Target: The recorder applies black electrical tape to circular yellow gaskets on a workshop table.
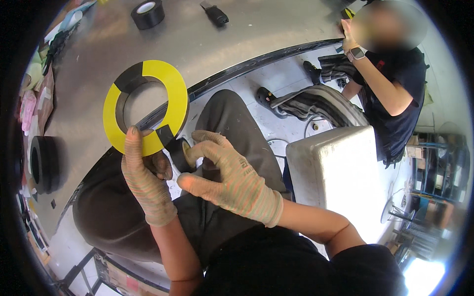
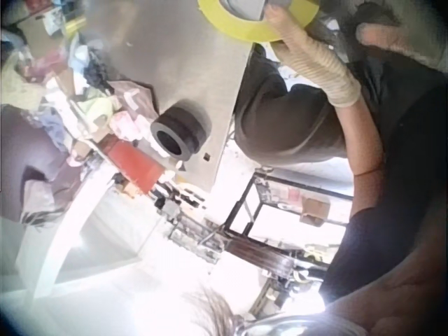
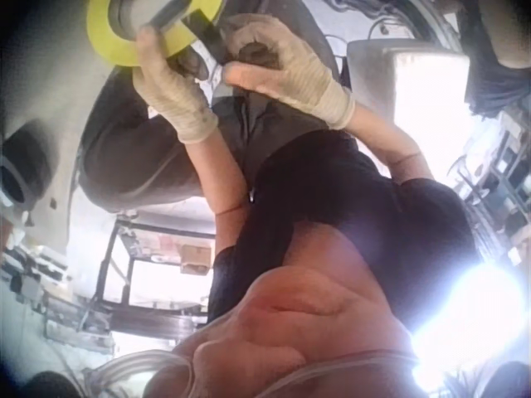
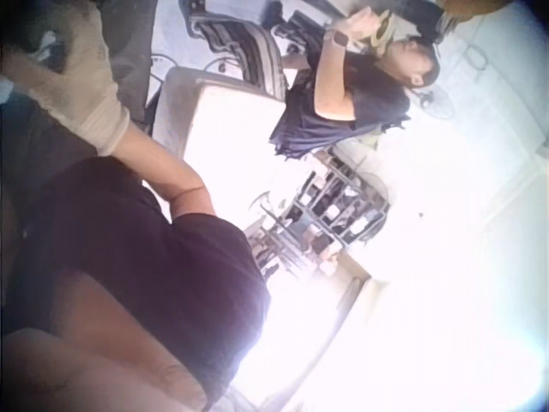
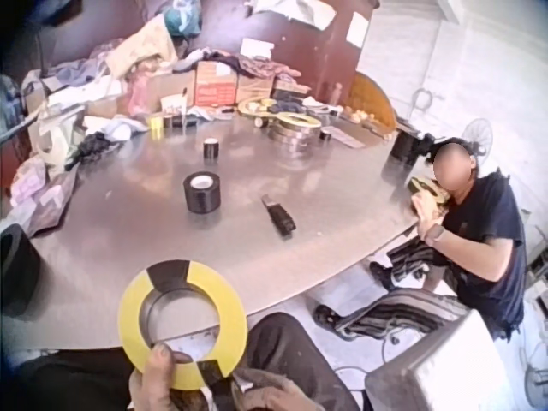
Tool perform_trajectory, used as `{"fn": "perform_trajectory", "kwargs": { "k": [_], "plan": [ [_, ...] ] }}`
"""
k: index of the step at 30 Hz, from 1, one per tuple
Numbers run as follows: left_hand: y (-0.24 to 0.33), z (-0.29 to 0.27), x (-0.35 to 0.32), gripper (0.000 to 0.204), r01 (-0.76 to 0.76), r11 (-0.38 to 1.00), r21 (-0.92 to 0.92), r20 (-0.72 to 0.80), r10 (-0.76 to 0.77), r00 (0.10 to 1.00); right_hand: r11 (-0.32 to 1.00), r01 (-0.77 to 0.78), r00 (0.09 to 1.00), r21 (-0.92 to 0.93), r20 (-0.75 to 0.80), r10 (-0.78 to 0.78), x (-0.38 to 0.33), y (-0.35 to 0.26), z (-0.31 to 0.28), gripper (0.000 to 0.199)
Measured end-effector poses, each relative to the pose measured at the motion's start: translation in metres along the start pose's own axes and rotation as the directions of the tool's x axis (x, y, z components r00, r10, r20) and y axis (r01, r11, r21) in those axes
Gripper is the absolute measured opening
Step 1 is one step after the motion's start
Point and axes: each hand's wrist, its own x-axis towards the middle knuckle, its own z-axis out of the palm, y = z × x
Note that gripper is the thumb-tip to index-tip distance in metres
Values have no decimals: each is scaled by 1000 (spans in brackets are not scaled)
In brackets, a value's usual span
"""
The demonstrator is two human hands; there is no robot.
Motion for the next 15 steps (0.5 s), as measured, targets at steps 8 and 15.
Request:
{"fn": "perform_trajectory", "kwargs": {
  "k": [8,15],
  "plan": [
    [1,3,-3,49,-8,999,-31,-8,7,1000,959,-256,966,123,55,251,3,19,1,28],
    [5,-19,-13,48,56,998,39,73,-58,996,878,-186,981,441,130,142,49,54,14,36]
  ]
}}
